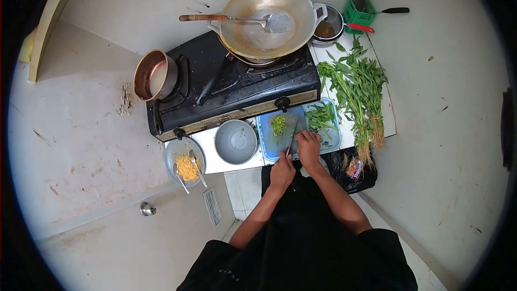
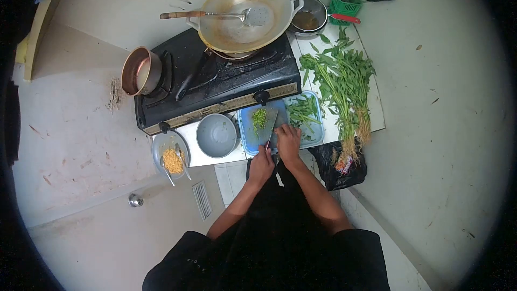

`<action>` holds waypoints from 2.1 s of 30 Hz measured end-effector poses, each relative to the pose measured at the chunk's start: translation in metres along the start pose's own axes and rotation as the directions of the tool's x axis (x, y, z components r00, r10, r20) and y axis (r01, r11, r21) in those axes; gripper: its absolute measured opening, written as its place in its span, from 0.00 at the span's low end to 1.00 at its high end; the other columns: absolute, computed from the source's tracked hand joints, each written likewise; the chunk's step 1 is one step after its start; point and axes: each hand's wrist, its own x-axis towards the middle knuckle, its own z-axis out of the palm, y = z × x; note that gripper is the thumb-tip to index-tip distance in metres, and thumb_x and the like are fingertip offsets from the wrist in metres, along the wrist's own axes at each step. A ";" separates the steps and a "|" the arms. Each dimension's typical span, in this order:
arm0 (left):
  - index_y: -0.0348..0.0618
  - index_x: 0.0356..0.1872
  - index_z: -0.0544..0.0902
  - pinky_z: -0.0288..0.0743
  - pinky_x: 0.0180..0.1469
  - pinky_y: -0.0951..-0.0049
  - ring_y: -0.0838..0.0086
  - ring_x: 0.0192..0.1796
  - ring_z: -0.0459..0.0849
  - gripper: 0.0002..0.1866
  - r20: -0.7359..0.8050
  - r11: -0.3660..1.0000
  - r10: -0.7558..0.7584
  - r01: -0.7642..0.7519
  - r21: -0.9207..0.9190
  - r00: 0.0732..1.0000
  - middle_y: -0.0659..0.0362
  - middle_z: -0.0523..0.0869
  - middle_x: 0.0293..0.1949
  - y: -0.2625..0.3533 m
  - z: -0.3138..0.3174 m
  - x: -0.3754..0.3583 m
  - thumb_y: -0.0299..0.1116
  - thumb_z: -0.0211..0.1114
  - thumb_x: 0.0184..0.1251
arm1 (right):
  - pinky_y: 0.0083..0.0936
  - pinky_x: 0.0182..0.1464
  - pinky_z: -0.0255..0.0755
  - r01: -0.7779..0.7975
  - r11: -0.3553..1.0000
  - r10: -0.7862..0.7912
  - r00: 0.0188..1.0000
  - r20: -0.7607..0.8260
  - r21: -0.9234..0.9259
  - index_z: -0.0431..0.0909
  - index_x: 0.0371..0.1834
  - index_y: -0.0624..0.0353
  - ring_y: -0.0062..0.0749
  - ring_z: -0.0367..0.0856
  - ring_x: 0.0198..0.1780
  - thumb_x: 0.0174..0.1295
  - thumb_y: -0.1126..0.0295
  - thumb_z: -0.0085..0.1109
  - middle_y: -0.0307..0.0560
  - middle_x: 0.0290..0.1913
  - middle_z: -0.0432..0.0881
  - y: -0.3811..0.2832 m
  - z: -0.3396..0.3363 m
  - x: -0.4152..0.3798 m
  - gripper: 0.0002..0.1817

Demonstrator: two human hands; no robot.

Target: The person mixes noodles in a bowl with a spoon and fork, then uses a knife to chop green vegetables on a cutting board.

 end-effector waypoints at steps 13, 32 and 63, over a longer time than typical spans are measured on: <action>0.35 0.49 0.70 0.74 0.35 0.32 0.30 0.35 0.84 0.13 -0.072 0.997 -0.077 0.079 0.025 0.994 0.29 0.84 0.30 -0.014 -0.006 -0.021 0.38 0.51 0.82 | 0.41 0.57 0.65 0.089 0.996 -0.089 0.995 0.034 -0.001 0.86 0.42 0.53 0.41 0.80 0.51 0.50 0.79 0.63 0.42 0.42 0.82 0.002 0.010 0.011 0.15; 0.37 0.48 0.71 0.76 0.36 0.34 0.30 0.35 0.84 0.14 -0.089 0.999 -0.020 0.016 -0.047 0.996 0.30 0.85 0.31 -0.007 -0.011 -0.007 0.40 0.51 0.82 | 0.40 0.53 0.67 0.023 0.999 -0.024 0.999 0.033 0.039 0.86 0.36 0.55 0.43 0.82 0.46 0.62 0.75 0.60 0.43 0.37 0.83 -0.004 0.011 0.028 0.06; 0.38 0.52 0.74 0.75 0.37 0.36 0.31 0.37 0.84 0.15 -0.082 0.996 -0.040 0.034 -0.078 0.996 0.32 0.85 0.31 -0.020 -0.020 -0.001 0.42 0.51 0.83 | 0.41 0.57 0.65 0.055 0.988 -0.052 0.998 -0.028 0.143 0.86 0.49 0.53 0.41 0.78 0.51 0.63 0.67 0.67 0.41 0.45 0.81 -0.002 0.011 0.017 0.12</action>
